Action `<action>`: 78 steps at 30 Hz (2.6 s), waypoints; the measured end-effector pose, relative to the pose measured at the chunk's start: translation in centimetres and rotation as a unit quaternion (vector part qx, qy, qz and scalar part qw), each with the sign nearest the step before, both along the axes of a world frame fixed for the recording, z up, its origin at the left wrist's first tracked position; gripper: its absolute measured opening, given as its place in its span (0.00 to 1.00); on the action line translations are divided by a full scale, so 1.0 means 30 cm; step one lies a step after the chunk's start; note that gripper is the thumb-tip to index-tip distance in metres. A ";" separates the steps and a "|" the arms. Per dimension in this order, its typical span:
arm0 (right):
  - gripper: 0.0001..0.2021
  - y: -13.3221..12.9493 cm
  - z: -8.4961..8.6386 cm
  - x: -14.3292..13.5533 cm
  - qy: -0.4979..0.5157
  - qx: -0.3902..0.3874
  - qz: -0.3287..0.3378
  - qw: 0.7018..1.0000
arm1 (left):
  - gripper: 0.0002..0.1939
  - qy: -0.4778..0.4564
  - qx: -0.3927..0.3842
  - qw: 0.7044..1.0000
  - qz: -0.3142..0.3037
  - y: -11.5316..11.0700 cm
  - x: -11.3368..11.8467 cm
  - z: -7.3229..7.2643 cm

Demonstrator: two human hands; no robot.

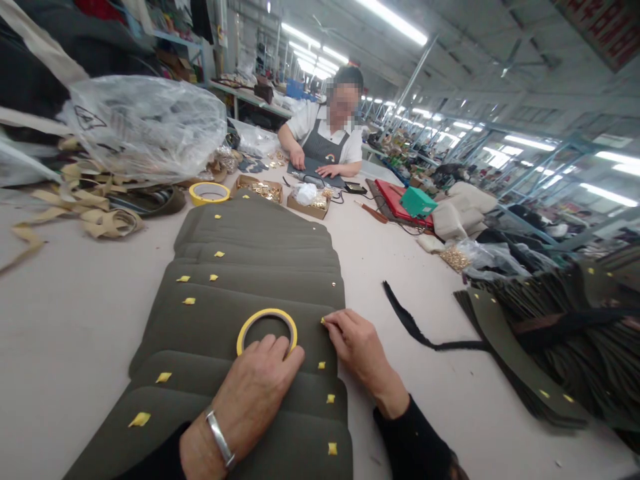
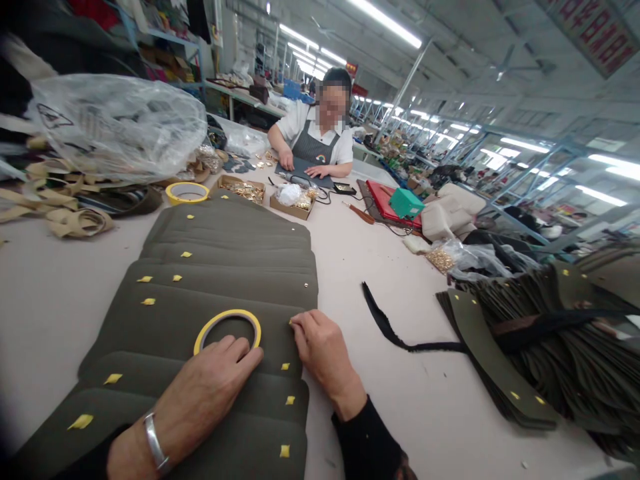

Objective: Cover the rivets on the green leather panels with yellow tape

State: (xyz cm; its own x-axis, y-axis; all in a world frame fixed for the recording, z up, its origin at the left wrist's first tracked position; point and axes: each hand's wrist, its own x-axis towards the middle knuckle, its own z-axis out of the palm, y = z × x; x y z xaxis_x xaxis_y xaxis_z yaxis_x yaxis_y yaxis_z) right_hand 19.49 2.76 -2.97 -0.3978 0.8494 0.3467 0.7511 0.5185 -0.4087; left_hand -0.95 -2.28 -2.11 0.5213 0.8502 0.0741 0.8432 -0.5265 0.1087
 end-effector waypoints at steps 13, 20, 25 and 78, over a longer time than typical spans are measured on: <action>0.05 0.015 0.018 -0.043 -0.020 -0.092 -0.100 0.991 | 0.10 0.031 0.099 0.994 0.019 -0.016 0.002 -0.027; 0.07 -0.087 0.087 -0.002 0.067 -0.175 0.002 0.982 | 0.10 -0.151 0.156 0.975 -0.052 -0.020 -0.035 0.027; 0.08 -0.139 0.123 -0.038 0.241 -0.151 0.022 0.959 | 0.17 -0.247 0.142 0.957 -0.055 -0.009 -0.027 0.043; 0.06 0.019 -0.028 0.035 0.109 -0.169 -0.156 0.967 | 0.09 -0.029 0.096 0.995 -0.002 0.116 0.071 -0.050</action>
